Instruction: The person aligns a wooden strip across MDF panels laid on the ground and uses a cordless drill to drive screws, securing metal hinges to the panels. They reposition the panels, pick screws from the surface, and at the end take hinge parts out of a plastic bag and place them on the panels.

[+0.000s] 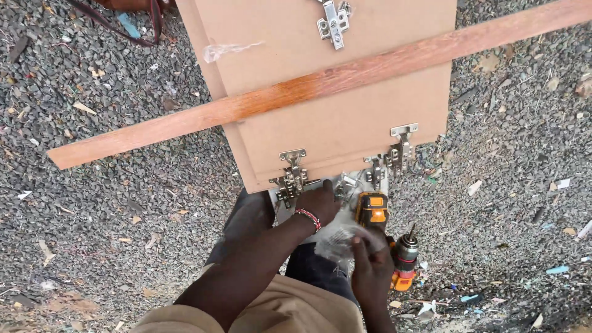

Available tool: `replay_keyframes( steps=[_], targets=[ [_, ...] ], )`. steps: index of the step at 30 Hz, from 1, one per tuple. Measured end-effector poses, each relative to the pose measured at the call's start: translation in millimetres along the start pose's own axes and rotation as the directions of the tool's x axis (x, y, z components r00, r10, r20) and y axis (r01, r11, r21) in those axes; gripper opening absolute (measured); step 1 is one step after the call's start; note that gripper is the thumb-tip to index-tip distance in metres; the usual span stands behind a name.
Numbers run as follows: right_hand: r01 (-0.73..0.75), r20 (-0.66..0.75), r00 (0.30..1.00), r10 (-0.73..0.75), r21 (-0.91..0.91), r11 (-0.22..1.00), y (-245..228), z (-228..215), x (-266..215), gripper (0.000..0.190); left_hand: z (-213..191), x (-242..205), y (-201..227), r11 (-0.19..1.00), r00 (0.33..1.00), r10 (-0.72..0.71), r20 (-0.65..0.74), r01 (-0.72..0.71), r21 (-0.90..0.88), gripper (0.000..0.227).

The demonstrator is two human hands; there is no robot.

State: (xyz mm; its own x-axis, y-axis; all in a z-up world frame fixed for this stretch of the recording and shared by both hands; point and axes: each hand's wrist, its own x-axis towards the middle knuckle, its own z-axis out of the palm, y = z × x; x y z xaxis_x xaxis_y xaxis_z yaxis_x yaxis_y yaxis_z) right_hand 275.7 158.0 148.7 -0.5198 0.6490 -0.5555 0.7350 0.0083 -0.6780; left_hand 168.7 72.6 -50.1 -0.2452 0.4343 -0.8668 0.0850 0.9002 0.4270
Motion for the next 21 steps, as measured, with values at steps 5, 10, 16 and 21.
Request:
replay_keyframes(
  steps=[5, 10, 16, 21],
  targets=[
    [0.249, 0.341, 0.921, -0.186, -0.150, 0.957, 63.1, -24.6, -24.7, 0.029, 9.1, 14.2, -8.0, 0.993, 0.993, 0.107, -0.044, -0.109, -0.045, 0.045],
    [0.382, 0.364, 0.904, -0.225, -0.446, 0.809, 206.3, -57.3, -25.9, 0.041, -32.3, -18.5, -5.0, 0.961, 0.980, 0.197, 0.000, -0.193, -0.197, 0.064],
    [0.067, 0.494, 0.835, 0.243, -0.529, 0.846, 135.7, -34.5, -21.1, 0.083, -70.0, -62.2, -13.1, 0.851, 0.927, 0.375, 0.008, -0.340, -0.400, 0.054],
    [0.372, 0.358, 0.858, -0.368, 0.060, 0.926, 109.9, 8.2, 17.1, 0.066, -76.7, -86.7, -33.8, 0.710, 0.885, 0.454, 0.098, -0.294, -0.639, 0.030]
  ],
)
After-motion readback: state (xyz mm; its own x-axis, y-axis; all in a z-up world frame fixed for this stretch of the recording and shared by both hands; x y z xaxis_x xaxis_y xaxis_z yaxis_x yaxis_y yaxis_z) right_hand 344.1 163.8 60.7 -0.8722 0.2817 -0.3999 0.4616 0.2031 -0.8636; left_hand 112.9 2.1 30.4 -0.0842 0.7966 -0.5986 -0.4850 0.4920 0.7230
